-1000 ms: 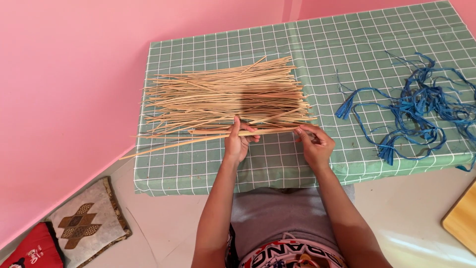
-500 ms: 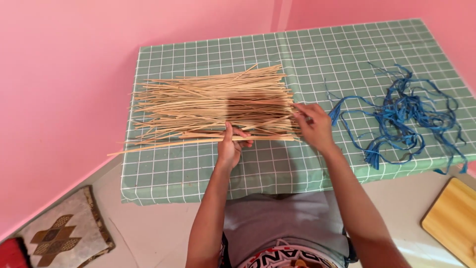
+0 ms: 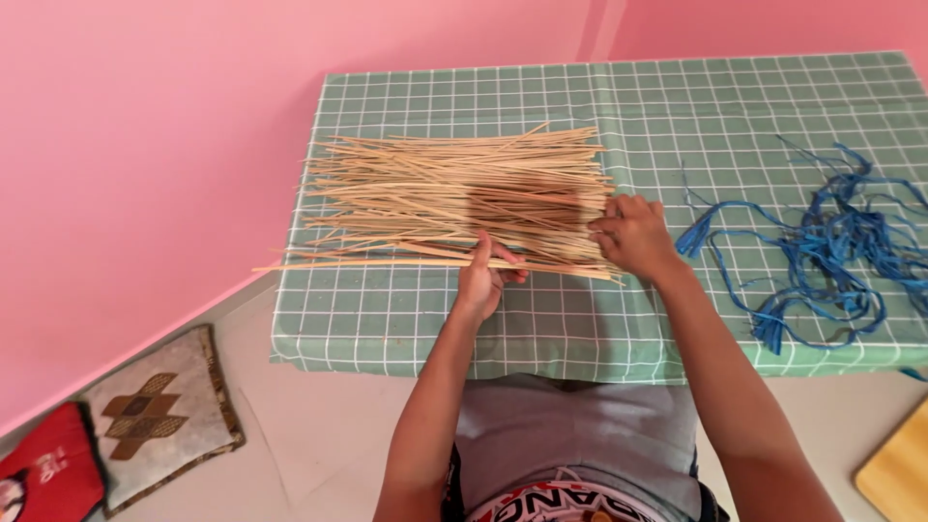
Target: Sorting bamboo sticks into bundles and tying them with blue plastic strips on a table.
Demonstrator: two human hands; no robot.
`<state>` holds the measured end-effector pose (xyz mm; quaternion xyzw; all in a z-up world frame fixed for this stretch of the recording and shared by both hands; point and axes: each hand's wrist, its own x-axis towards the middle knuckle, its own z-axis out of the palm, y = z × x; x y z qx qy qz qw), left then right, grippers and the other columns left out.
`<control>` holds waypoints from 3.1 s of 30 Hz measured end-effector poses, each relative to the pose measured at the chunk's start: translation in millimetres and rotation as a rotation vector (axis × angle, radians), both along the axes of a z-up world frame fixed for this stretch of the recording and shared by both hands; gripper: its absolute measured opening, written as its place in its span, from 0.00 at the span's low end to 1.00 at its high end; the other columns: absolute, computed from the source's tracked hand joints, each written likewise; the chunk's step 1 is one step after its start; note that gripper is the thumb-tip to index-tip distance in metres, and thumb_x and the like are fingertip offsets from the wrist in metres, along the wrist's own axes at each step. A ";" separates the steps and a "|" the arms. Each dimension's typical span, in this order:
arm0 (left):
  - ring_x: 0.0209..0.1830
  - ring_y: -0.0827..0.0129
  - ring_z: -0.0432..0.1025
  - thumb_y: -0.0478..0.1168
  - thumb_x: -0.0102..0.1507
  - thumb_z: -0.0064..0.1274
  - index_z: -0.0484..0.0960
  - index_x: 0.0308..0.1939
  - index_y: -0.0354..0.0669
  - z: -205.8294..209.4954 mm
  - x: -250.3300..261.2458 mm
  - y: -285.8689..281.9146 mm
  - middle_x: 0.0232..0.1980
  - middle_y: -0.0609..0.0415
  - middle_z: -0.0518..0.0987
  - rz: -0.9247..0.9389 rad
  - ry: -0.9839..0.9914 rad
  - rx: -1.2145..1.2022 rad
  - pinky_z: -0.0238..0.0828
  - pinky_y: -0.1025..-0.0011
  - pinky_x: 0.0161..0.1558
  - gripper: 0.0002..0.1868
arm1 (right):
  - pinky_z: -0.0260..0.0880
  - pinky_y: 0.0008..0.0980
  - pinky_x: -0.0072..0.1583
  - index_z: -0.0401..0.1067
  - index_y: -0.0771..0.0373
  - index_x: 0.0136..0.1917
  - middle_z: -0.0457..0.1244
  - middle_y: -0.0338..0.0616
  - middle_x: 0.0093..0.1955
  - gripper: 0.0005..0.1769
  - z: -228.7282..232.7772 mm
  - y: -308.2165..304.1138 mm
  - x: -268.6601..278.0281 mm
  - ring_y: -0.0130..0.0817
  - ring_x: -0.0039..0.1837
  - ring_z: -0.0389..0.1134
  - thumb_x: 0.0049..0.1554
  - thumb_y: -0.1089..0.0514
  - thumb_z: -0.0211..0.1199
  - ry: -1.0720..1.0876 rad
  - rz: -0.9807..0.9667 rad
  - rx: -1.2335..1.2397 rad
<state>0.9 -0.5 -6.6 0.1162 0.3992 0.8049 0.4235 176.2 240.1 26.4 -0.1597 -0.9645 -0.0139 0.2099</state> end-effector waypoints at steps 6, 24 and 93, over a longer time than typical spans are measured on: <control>0.27 0.51 0.81 0.66 0.72 0.38 0.81 0.26 0.31 -4.9 0.4 2.7 0.37 0.31 0.83 0.009 0.012 0.015 0.85 0.66 0.25 0.41 | 0.64 0.39 0.57 0.83 0.38 0.42 0.67 0.30 0.51 0.04 -9.1 11.9 2.0 0.38 0.56 0.68 0.52 0.49 0.71 0.141 0.026 0.005; 0.34 0.51 0.82 0.58 0.73 0.44 0.76 0.69 0.42 17.2 7.1 -0.7 0.37 0.34 0.83 -0.038 0.140 0.079 0.87 0.63 0.35 0.29 | 0.69 0.41 0.49 0.84 0.54 0.41 0.69 0.44 0.39 0.10 50.1 -49.9 20.0 0.51 0.43 0.70 0.56 0.68 0.68 0.385 0.280 -0.358; 0.28 0.53 0.81 0.51 0.69 0.57 0.86 0.43 0.28 7.2 10.6 4.0 0.34 0.37 0.83 0.031 0.081 -0.027 0.86 0.63 0.30 0.24 | 0.70 0.34 0.55 0.84 0.46 0.47 0.71 0.36 0.44 0.09 33.7 -24.6 13.6 0.40 0.47 0.71 0.57 0.61 0.76 0.394 0.090 -0.483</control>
